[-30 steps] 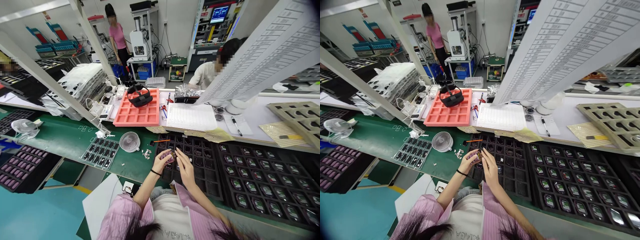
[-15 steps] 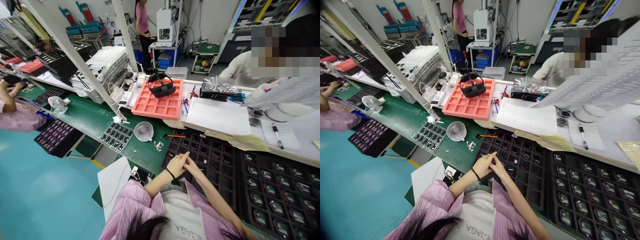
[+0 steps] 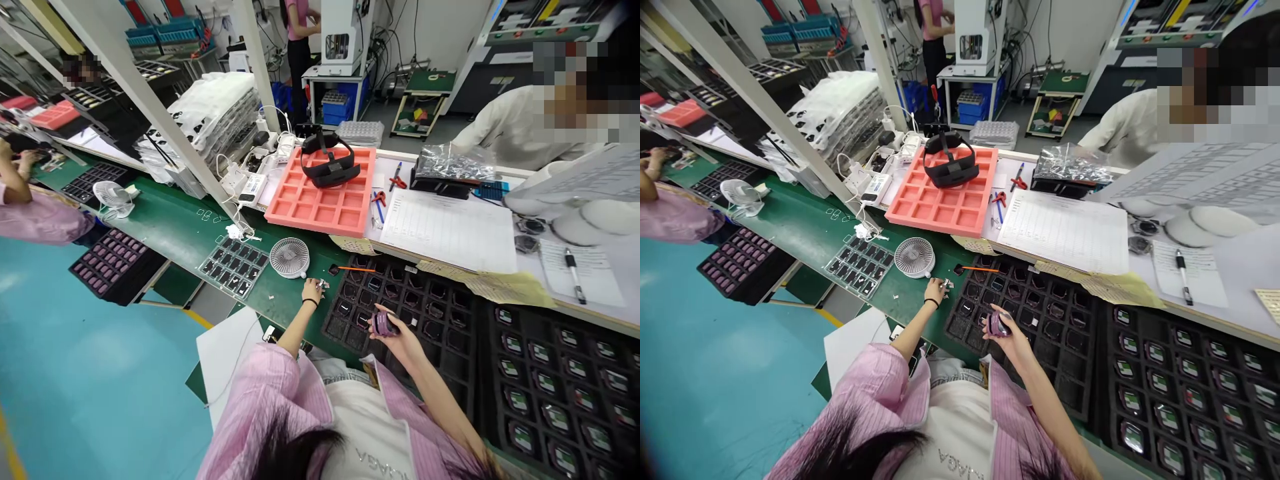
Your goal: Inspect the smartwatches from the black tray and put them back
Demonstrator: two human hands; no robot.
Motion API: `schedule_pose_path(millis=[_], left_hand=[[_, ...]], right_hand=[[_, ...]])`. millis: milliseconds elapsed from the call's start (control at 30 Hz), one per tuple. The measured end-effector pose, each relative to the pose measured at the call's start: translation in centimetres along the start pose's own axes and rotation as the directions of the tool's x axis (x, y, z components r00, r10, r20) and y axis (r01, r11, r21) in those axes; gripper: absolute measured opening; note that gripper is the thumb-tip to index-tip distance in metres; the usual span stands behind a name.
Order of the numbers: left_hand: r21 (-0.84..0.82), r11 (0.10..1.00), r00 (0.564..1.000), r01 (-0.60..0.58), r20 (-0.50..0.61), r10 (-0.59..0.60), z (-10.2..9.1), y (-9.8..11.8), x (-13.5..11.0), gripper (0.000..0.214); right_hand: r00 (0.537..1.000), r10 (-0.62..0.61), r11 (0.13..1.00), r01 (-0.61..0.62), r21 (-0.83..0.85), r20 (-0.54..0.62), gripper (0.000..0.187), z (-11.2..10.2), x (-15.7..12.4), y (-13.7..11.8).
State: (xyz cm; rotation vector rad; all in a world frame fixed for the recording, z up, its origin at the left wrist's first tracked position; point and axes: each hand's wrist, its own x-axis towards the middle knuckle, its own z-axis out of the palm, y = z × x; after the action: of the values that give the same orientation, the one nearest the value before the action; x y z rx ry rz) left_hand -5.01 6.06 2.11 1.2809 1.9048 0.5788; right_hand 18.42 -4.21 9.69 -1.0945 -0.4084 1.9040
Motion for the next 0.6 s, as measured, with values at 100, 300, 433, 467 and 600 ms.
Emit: schedule_pose_path(millis=[100, 300, 433, 467, 600], left_hand=[[0.086, 0.994, 0.997, 0.075, -0.005, -0.075, 1.1, -0.4, 1.6, 0.031], [0.189, 0.975, 0.993, 0.121, -0.012, -0.121, 1.5, -1.1, 3.6, 0.012], [0.171, 0.983, 0.997, 0.070, 0.005, -0.072, 0.7, -0.8, 3.8, 0.003], [0.154, 0.987, 0.999, 0.046, 0.010, -0.049, 0.4, -0.5, 3.6, 0.003], [0.049, 0.994, 0.995, -0.093, 0.051, 0.091, -0.9, 1.7, 1.9, 0.020]], right_hand=[[1.000, -0.011, 1.000, 0.011, 0.022, -0.028, 0.039, 0.4, -0.3, 0.0], [0.998, -0.022, 0.999, 0.024, 0.031, -0.054, 0.041, 0.7, -0.6, -0.5], [0.998, -0.037, 0.999, 0.039, 0.035, -0.044, 0.041, 0.9, -0.5, -1.1], [0.998, -0.045, 0.998, 0.046, 0.031, -0.039, 0.041, 1.0, -0.5, -1.3], [0.998, -0.065, 0.998, 0.065, 0.025, -0.014, 0.044, 1.8, -0.5, -2.4]])
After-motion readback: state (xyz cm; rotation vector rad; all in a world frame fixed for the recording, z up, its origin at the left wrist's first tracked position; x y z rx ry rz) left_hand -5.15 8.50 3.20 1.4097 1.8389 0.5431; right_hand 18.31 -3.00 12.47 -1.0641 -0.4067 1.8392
